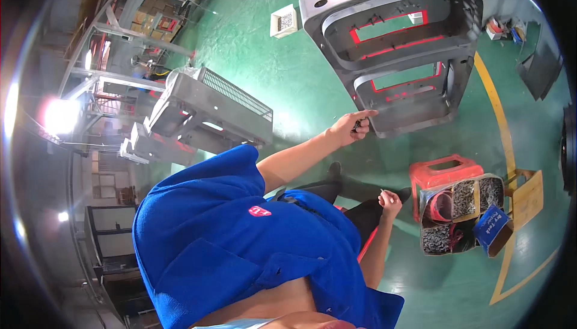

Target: Installing small black clips onto the frame of a metal enclosure housing.

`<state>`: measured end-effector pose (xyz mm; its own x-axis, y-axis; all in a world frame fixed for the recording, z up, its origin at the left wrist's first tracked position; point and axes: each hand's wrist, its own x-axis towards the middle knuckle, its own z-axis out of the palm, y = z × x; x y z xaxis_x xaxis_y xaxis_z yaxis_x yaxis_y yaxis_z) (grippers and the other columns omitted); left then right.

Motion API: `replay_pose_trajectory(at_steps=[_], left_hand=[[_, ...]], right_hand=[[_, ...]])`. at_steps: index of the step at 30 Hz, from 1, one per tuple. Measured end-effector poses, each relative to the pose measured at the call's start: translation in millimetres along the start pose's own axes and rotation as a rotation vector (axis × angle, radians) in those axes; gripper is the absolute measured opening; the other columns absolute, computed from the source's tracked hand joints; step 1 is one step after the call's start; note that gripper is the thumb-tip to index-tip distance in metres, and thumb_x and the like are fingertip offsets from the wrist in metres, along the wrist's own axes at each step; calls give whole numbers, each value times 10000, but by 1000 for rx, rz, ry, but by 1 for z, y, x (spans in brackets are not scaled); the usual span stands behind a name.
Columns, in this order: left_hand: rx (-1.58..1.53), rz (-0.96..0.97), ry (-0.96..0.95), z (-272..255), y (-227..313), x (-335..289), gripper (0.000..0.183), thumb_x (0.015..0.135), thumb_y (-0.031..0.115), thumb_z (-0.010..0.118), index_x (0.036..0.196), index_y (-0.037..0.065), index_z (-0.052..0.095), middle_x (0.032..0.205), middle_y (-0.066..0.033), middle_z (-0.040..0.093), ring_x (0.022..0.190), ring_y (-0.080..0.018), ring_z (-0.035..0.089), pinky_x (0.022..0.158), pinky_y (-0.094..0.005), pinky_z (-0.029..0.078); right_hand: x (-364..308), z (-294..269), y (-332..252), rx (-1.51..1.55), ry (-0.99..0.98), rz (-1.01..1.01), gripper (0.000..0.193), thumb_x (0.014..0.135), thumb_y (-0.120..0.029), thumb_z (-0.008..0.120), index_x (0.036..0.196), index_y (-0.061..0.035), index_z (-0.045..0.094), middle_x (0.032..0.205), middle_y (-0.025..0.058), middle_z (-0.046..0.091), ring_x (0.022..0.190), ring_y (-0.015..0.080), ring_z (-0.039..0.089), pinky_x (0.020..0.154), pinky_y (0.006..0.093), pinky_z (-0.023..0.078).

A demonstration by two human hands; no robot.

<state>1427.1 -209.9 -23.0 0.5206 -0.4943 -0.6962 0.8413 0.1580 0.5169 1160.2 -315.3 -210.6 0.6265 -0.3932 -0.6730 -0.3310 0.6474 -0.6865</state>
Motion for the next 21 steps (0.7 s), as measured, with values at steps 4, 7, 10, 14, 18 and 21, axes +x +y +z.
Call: replay_pose_trajectory(at_steps=[4, 7, 10, 14, 18, 21], left_hand=[[-98, 16, -56, 4, 9, 3, 286, 944, 229, 507, 1188, 84, 538, 667, 53, 334, 551, -56, 314, 469, -189, 248], [-120, 35, -78, 18, 20, 6, 307, 955, 257, 502, 1215, 95, 517, 676, 52, 330, 561, -59, 298, 473, -195, 245], [-196, 56, -133, 36, 28, 9, 330, 964, 245, 486, 1257, 94, 485, 675, 52, 335, 567, -60, 300, 480, -192, 248], [-309, 93, -189, 51, 26, 10, 352, 966, 212, 472, 1297, 96, 447, 661, 52, 352, 571, -59, 306, 482, -193, 243], [-362, 130, -244, 57, 17, 7, 347, 958, 204, 481, 1286, 95, 453, 648, 53, 364, 575, -61, 320, 479, -195, 247], [-398, 167, -219, 61, 13, 1, 349, 959, 207, 479, 1288, 93, 450, 646, 56, 363, 580, -61, 326, 478, -198, 250]], right_hand=[[-3, -6, 0, -28, 35, 60, 107, 799, -101, 689, 825, -2, 656, 721, 71, 653, 566, 115, 619, 488, 209, 486], [-8, -12, -1, -8, 45, 106, 137, 807, -137, 698, 823, -6, 662, 715, 67, 658, 557, 115, 616, 483, 211, 482], [-9, -23, -6, 4, 14, 93, 147, 807, -143, 702, 833, -5, 657, 714, 66, 658, 557, 114, 615, 481, 213, 478], [-11, -42, -29, 7, -43, 63, 156, 809, -141, 697, 851, 4, 655, 710, 66, 657, 563, 111, 615, 476, 214, 465], [-10, -64, -63, -71, -46, 34, 145, 801, -120, 687, 857, 10, 653, 721, 70, 662, 572, 116, 622, 477, 207, 456], [-1, -85, -88, -195, -96, 11, 165, 786, -117, 681, 875, 19, 656, 750, 81, 673, 619, 139, 652, 520, 221, 496]])
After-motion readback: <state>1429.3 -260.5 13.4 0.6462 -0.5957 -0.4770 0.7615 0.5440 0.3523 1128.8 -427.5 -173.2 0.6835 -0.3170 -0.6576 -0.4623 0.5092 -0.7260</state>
